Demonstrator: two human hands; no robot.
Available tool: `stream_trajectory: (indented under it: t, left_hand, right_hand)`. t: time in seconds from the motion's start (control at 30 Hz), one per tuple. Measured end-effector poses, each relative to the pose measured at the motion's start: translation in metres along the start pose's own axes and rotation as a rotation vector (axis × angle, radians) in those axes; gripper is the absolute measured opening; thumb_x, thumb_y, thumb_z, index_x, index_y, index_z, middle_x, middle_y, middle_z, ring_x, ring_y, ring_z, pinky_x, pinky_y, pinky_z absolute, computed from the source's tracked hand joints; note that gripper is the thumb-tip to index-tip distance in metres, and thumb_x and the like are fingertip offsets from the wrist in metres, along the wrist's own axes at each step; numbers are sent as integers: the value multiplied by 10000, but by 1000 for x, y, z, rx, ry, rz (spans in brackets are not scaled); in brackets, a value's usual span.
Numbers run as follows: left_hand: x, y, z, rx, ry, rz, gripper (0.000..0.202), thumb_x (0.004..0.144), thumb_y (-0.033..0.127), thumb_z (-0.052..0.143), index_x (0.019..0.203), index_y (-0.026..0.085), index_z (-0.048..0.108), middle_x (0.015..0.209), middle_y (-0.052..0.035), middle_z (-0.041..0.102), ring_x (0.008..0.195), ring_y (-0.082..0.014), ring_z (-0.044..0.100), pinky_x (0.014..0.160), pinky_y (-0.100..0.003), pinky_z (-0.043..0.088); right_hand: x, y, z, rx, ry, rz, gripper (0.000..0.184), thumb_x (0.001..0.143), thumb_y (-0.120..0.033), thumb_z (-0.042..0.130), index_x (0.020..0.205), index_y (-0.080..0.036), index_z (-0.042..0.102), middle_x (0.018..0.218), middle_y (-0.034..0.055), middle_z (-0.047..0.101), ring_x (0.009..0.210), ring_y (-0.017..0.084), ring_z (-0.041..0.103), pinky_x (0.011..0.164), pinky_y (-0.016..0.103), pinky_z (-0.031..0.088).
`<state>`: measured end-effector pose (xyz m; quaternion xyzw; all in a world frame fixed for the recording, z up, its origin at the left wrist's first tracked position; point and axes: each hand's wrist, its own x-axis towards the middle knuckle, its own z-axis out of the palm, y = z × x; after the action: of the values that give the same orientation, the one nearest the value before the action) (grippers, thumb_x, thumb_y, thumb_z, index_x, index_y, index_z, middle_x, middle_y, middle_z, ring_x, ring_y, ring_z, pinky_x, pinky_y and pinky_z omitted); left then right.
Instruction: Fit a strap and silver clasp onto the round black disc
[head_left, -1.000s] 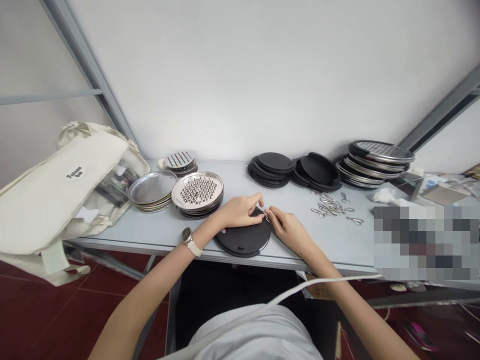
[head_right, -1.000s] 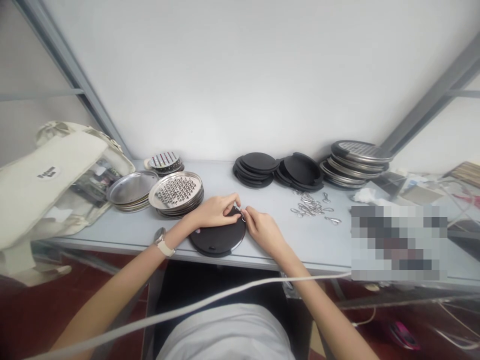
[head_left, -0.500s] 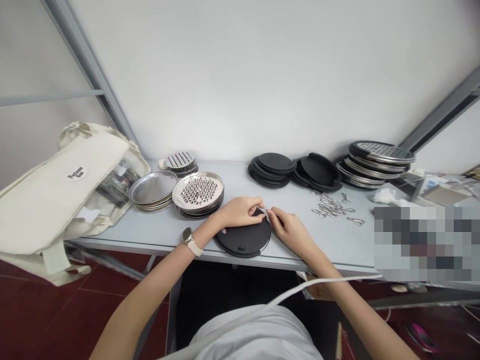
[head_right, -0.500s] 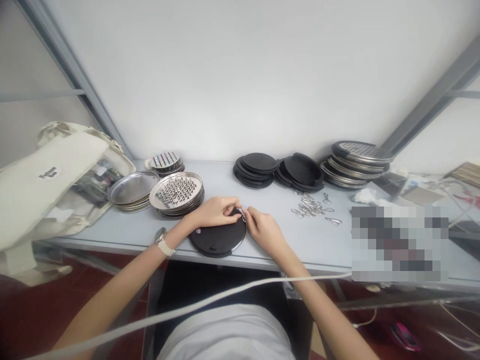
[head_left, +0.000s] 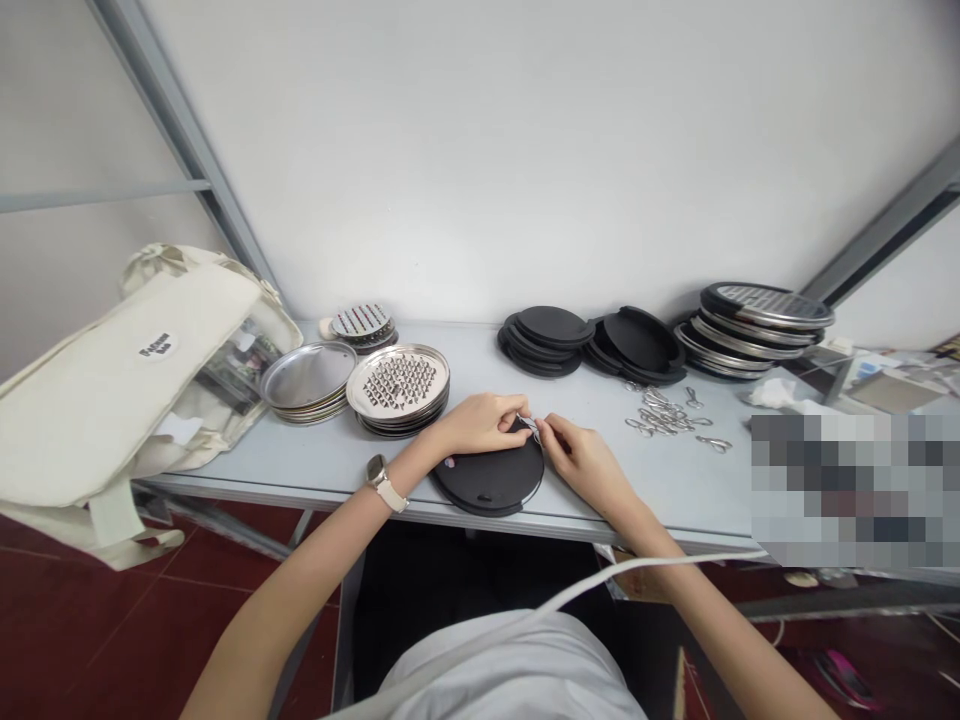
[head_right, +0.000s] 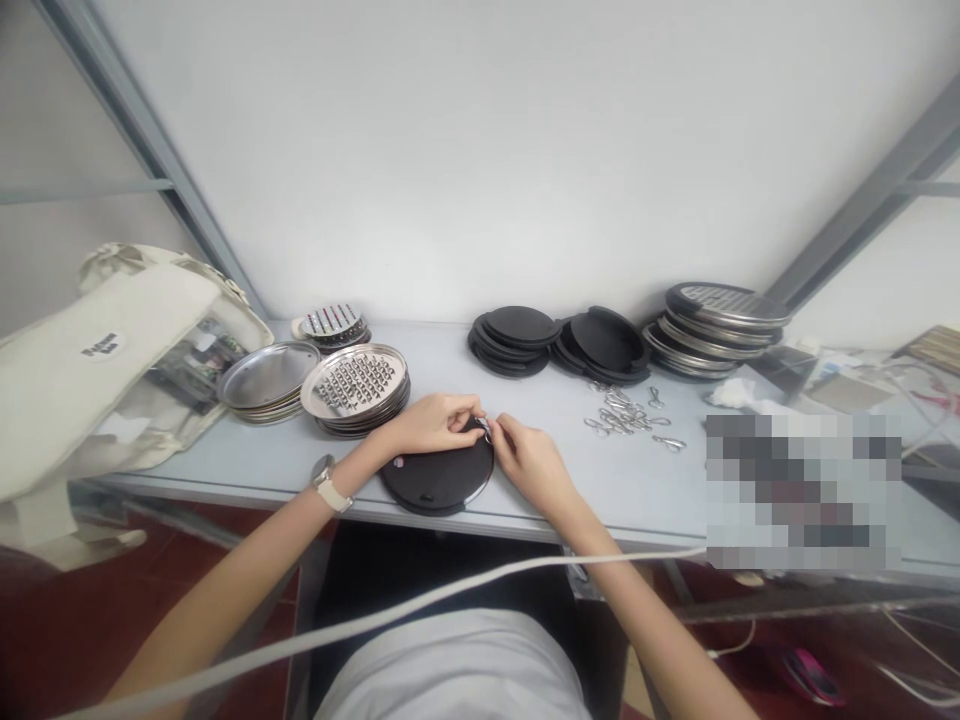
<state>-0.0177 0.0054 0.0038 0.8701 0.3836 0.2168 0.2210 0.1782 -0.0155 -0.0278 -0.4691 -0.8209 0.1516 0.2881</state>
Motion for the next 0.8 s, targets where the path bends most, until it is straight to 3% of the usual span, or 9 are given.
stream_trajectory:
  t: [0.8]
  left_hand:
    - [0,-1,2,49,-11,44,152,834,329,535,926,209,526,591,82,467,533,-84,444,538,-208,301]
  right_hand:
    - [-2,0,-2,26,57,18,268,950,-349,330,724,-228,411,573,-21,485,476,132,445,520,230,318]
